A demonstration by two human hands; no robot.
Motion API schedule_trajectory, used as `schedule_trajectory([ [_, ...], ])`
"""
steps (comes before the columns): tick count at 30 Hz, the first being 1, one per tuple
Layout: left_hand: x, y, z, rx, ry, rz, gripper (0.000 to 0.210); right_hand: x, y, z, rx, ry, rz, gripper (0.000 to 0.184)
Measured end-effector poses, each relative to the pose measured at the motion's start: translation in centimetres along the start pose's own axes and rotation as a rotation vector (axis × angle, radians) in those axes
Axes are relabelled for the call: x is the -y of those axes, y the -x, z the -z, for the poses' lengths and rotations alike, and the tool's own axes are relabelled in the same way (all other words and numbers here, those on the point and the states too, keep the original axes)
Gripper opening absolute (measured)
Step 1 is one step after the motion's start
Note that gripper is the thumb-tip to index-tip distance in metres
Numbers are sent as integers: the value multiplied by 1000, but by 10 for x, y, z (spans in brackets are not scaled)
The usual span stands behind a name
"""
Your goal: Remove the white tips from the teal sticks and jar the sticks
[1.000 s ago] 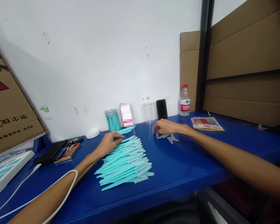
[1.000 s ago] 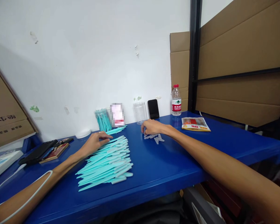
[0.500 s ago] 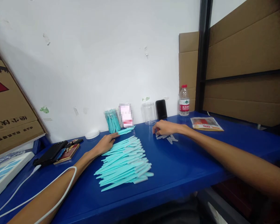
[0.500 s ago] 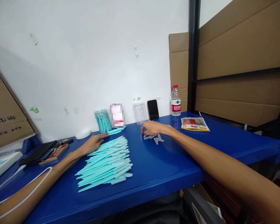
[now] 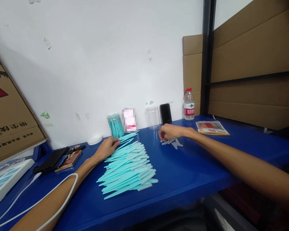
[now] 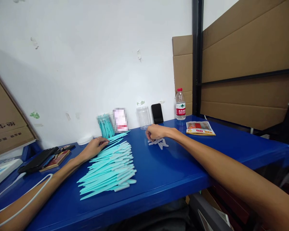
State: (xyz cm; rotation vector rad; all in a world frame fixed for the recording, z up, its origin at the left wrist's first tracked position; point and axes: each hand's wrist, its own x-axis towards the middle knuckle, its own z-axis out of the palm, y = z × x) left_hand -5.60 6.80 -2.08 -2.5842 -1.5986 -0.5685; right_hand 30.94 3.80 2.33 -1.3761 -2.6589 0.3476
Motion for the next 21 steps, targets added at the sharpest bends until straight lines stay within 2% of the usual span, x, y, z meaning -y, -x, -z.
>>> schedule_trajectory([
  [4,1,-1,-1,8,16,12,51,-3,-1,-2,-5,-1,-5,17],
  [9,4,-2,2,28,23,10,41,-7,-3,-3,0,9,6,15],
  [13,4,-2,3,24,44,-16,43,-7,-3,-3,-4,7,21,13],
  [21,6,-3,0,24,-45,-24,25,-5,-2,-3,-4,-4,1,11],
])
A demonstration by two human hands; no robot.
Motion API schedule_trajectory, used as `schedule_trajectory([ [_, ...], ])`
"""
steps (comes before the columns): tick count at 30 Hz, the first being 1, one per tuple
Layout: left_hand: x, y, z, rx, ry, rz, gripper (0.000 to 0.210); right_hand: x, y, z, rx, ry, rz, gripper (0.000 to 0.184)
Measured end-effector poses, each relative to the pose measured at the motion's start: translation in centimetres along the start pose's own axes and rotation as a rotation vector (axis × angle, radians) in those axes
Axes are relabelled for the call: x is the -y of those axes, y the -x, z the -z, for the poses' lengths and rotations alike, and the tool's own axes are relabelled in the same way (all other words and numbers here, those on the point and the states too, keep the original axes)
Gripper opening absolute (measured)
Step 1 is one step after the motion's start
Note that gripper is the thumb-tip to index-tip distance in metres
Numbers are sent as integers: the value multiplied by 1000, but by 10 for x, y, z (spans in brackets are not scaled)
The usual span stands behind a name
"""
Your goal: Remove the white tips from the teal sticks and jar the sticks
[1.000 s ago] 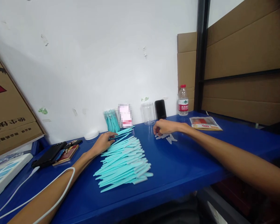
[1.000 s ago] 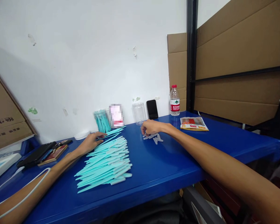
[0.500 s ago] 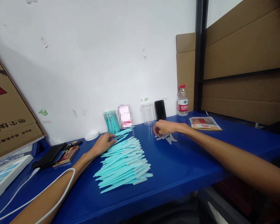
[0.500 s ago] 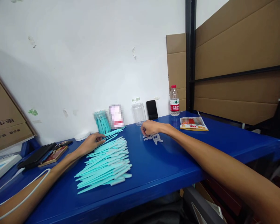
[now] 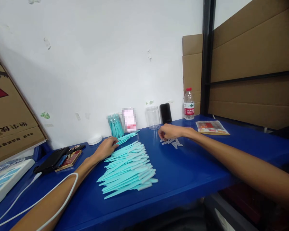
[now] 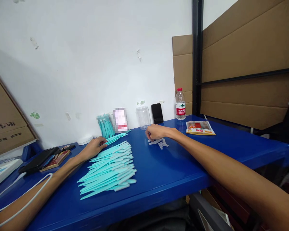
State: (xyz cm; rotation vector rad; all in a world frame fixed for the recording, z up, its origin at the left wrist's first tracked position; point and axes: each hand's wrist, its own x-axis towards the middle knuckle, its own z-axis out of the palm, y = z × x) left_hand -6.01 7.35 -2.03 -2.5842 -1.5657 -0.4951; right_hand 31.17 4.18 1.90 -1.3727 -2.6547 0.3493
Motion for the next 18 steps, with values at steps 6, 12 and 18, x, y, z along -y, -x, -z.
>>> schedule_trajectory([
  [6,1,4,0,9,-176,-3,20,-4,-2,-1,-3,6,11,8],
  [12,3,7,2,30,-273,6,19,-6,-4,-4,-12,43,-2,9],
  [18,5,8,5,50,-326,10,22,-7,-4,-5,-21,57,16,8],
])
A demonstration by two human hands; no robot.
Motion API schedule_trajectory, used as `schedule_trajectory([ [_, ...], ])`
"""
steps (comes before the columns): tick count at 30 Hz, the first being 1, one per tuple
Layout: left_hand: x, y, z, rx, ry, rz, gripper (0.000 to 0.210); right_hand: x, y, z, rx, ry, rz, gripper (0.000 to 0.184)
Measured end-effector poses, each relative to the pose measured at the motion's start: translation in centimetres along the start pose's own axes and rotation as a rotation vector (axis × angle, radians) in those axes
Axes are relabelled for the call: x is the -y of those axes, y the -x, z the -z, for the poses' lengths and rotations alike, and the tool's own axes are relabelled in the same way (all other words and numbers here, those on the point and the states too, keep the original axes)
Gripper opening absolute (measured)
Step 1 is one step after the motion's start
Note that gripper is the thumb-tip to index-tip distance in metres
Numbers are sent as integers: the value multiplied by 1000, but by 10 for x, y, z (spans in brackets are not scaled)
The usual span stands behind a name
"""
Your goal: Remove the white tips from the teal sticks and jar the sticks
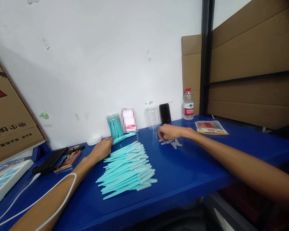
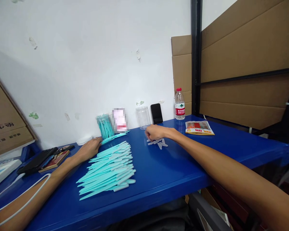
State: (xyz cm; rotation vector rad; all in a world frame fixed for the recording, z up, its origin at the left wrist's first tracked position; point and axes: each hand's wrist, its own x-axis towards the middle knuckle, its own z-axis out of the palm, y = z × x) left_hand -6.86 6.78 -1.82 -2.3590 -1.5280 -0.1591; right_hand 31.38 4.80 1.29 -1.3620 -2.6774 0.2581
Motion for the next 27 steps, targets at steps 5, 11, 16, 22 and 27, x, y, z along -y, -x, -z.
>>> schedule_trajectory([
  [5,-2,1,2,9,-29,-11,23,-2,-1,0,18,-8,-6,9],
  [11,0,0,1,27,-62,-16,20,-1,-2,0,21,20,-23,11],
  [16,-1,1,2,28,-103,-24,19,0,-2,0,22,22,-30,12],
  [22,2,1,3,15,-85,-42,21,-1,-1,0,20,11,-16,14],
  [27,6,0,0,8,-78,-46,21,0,-1,0,4,28,-18,12],
])
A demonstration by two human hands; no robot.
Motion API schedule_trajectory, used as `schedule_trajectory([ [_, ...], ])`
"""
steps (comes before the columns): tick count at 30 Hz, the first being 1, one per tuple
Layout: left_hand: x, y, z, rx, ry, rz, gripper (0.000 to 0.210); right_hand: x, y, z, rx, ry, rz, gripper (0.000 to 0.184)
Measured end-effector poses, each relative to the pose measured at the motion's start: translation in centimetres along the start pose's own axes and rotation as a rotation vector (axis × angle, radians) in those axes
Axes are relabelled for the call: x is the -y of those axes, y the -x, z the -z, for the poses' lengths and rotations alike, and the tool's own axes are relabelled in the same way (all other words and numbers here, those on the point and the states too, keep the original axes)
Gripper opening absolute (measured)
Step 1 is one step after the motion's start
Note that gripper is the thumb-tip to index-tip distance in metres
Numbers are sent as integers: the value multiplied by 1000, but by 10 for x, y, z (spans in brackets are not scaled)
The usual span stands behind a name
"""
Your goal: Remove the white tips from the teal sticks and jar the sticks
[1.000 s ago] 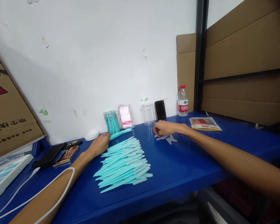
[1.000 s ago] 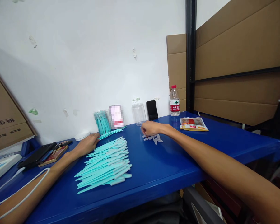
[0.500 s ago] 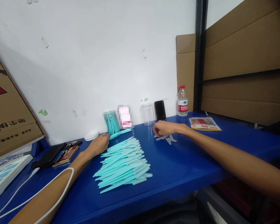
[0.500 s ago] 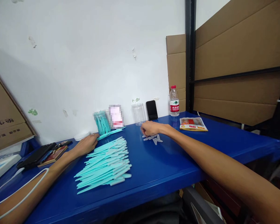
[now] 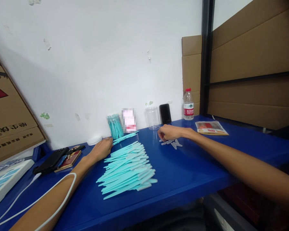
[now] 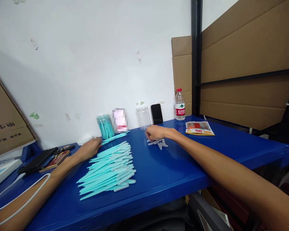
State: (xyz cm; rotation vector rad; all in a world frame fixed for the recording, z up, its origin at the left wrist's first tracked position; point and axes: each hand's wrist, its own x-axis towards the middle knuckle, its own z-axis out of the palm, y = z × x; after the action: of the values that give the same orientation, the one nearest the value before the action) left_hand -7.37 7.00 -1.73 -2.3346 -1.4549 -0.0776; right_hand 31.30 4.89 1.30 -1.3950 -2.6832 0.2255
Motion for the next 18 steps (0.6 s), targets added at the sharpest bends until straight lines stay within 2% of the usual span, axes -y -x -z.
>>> schedule_trajectory([
  [11,-2,1,1,5,-24,2,23,1,1,1,24,-18,-1,12],
  [18,-3,4,2,60,-38,42,24,0,0,1,31,0,-7,12],
])
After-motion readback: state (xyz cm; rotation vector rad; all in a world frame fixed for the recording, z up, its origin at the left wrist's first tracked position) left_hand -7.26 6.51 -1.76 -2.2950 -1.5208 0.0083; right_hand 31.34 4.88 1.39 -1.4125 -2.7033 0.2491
